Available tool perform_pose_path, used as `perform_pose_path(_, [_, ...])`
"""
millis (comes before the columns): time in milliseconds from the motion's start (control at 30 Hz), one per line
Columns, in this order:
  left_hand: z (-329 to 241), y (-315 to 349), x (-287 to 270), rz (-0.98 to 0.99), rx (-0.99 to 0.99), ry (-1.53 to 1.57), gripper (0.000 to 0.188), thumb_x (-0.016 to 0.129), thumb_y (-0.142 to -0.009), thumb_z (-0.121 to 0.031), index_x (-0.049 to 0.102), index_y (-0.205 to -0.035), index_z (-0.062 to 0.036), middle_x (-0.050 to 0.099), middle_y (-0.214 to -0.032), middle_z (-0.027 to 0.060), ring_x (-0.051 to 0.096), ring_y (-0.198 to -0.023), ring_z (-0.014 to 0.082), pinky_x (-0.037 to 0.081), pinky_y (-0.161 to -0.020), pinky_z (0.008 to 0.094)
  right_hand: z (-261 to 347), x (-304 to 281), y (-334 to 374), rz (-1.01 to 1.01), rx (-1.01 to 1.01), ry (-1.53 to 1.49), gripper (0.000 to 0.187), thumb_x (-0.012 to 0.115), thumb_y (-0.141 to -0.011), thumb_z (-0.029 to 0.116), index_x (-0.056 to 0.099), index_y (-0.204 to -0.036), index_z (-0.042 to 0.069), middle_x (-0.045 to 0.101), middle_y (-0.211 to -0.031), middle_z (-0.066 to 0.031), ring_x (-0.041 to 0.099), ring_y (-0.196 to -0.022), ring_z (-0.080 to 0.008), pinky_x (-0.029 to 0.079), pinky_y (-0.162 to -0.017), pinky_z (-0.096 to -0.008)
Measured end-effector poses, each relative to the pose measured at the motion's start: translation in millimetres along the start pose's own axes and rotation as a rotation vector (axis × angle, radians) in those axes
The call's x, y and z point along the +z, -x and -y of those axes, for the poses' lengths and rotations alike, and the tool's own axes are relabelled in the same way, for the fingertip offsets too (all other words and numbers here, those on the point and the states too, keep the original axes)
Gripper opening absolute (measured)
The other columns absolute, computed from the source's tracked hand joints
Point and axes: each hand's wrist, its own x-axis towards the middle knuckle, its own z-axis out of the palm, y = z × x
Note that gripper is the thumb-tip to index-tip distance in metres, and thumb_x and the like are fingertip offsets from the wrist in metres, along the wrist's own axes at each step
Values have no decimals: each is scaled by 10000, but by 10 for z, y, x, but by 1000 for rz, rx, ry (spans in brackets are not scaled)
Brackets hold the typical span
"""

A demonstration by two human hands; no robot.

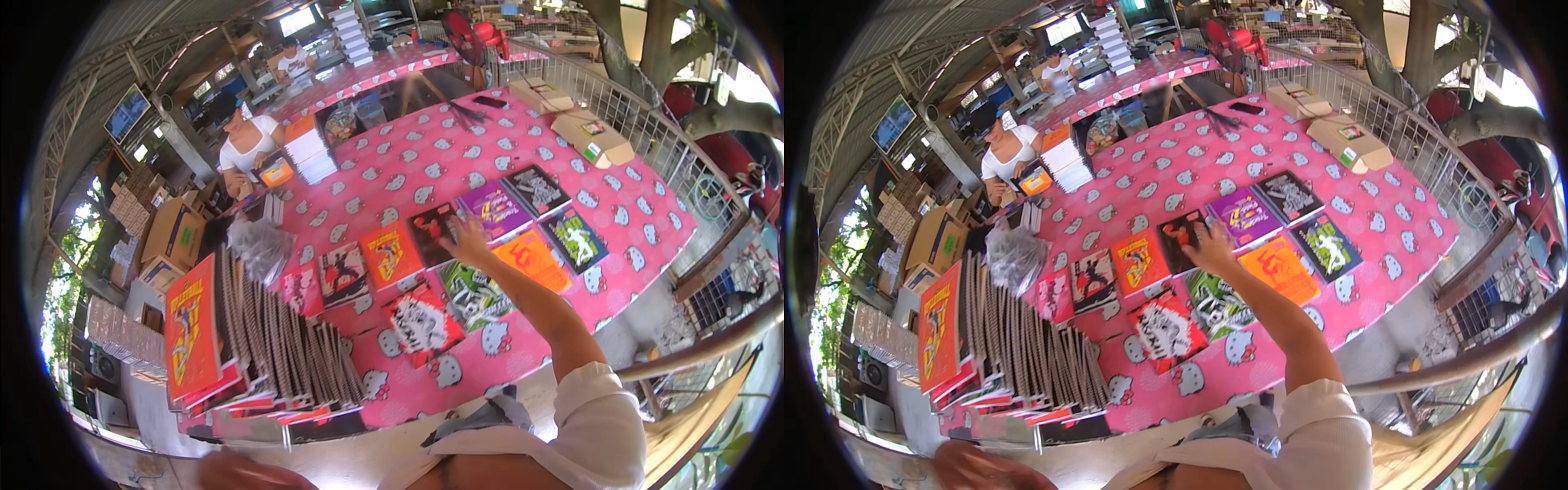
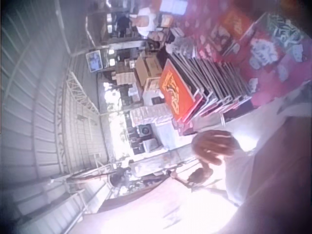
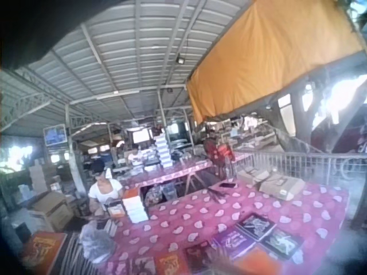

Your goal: The person sorts various books by hand on a table, picking them up individually and placing them into organized stacks according to their covers.

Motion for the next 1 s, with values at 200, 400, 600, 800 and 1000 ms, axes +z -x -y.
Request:
perform_pose_path(200, [2602, -765, 1207, 193, -615, -383, 653, 684, -886, -275, 415, -1420, -12, 515, -1374, 200, 510, -1264, 329, 417, -1024, 398, -1082, 54, -198, 288, -69, 82, 593, 516, -875, 627, 483, -1383, 323, 276, -1564, -103, 126, -1475, -366, 67, -1112, -688])
perform_pose_path(400, [5383, -1040, 1769, 62, -672, -597, 640, 653, -879, -209, 382, -1425, -14, 345, -1489, 244, 345, -1376, 413, 360, -1086, 405, -1862, -245, -723, -96, -208, -90, 543, 607, -862, 553, 566, -1309, 249, 346, -1524, -153, 198, -1448, -396, 107, -1130, -645])
perform_pose_path(600, [5959, -1576, 1566, 448, -801, -873, 921, 763, -747, -180, 239, -1504, -161, 301, -1524, 197, 270, -1414, 417, 278, -1068, 669, -2846, -1226, -1098, 34, 437, 307, 808, 647, -854, 434, 246, -1495, 149, 317, -1473, -270, 330, -1376, -409, 230, -1103, -611])
perform_pose_path(800, [5805, -1634, 1370, 508, -678, -1070, 717, 789, -666, -310, 528, -1308, -127, 458, -1392, 154, 484, -1233, 361, 335, -1030, 607, -2735, -1187, -1291, -243, 248, 134, 373, 646, -805, 192, 558, -1156, 102, 581, -1110, -173, 649, -904, -394, 537, -751, -501])
perform_pose_path(1000, [3467, -1646, 1609, -208, -299, -1125, 250, 645, -785, -93, 605, -1031, -75, 612, -925, 116, 626, -802, 283, 526, -679, 417, -1626, -2301, -484, -668, -130, -742, 676, 647, -883, 3, 306, -1465, 55, 571, -1246, -101, 576, -1014, -195, 474, -844, -313])
